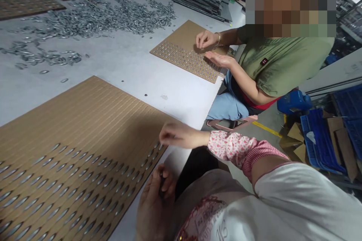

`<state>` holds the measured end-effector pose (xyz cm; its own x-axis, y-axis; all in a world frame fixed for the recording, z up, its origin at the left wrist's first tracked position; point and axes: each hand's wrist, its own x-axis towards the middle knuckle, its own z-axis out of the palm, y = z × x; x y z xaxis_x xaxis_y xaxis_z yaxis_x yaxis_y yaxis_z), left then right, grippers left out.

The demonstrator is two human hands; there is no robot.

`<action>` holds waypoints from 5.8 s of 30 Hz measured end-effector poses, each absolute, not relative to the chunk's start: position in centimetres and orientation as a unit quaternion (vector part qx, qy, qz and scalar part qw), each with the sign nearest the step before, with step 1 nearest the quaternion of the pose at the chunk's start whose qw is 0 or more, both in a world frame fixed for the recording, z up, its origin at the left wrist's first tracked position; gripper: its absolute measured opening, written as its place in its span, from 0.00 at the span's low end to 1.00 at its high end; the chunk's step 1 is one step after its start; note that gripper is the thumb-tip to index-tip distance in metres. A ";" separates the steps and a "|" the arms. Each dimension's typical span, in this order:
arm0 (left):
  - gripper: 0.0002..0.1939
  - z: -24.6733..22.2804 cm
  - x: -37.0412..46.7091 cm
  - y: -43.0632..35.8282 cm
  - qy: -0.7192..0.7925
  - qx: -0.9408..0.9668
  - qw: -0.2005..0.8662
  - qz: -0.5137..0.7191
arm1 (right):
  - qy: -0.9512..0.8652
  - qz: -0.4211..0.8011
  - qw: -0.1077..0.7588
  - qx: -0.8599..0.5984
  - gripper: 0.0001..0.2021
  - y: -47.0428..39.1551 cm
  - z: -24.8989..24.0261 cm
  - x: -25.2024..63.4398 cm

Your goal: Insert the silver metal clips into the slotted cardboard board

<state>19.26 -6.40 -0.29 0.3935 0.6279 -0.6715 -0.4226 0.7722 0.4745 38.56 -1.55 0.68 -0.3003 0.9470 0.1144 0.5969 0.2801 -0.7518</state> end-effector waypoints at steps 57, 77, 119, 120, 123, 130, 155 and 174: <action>0.11 -0.3 19.1 -6.8 0.428 0.050 0.829 0.357 | -0.680 0.341 0.270 -0.591 0.06 1.6 0.7 41.7; 0.04 0.1 17.4 -7.1 0.388 -0.069 0.842 0.367 | -0.794 0.261 0.201 -0.511 0.09 1.5 -0.7 33.5; 0.05 0.3 17.2 -6.6 0.332 -0.140 0.882 0.304 | -0.731 0.362 0.262 -0.516 0.08 1.1 1.5 36.0; 0.05 0.3 17.1 -6.7 0.340 -0.151 0.878 0.302 | -0.748 0.346 0.246 -0.509 0.08 1.3 1.2 36.3; 0.07 0.2 17.1 -6.8 0.409 -0.168 0.846 0.299 | -0.788 0.321 0.217 -0.478 0.08 1.8 0.1 36.7; 0.07 0.3 17.3 -7.1 0.378 -0.133 0.868 0.292 | -0.834 0.275 0.169 -0.448 0.08 2.5 -1.2 35.8; 0.05 -0.2 17.5 -7.5 0.384 -0.101 0.859 0.322 | -0.857 0.244 0.135 -0.434 0.15 0.6 1.0 37.3; 0.11 -0.2 17.3 -7.6 0.414 -0.035 0.849 0.325 | -0.783 0.307 0.216 -0.496 0.07 2.0 -0.5 38.0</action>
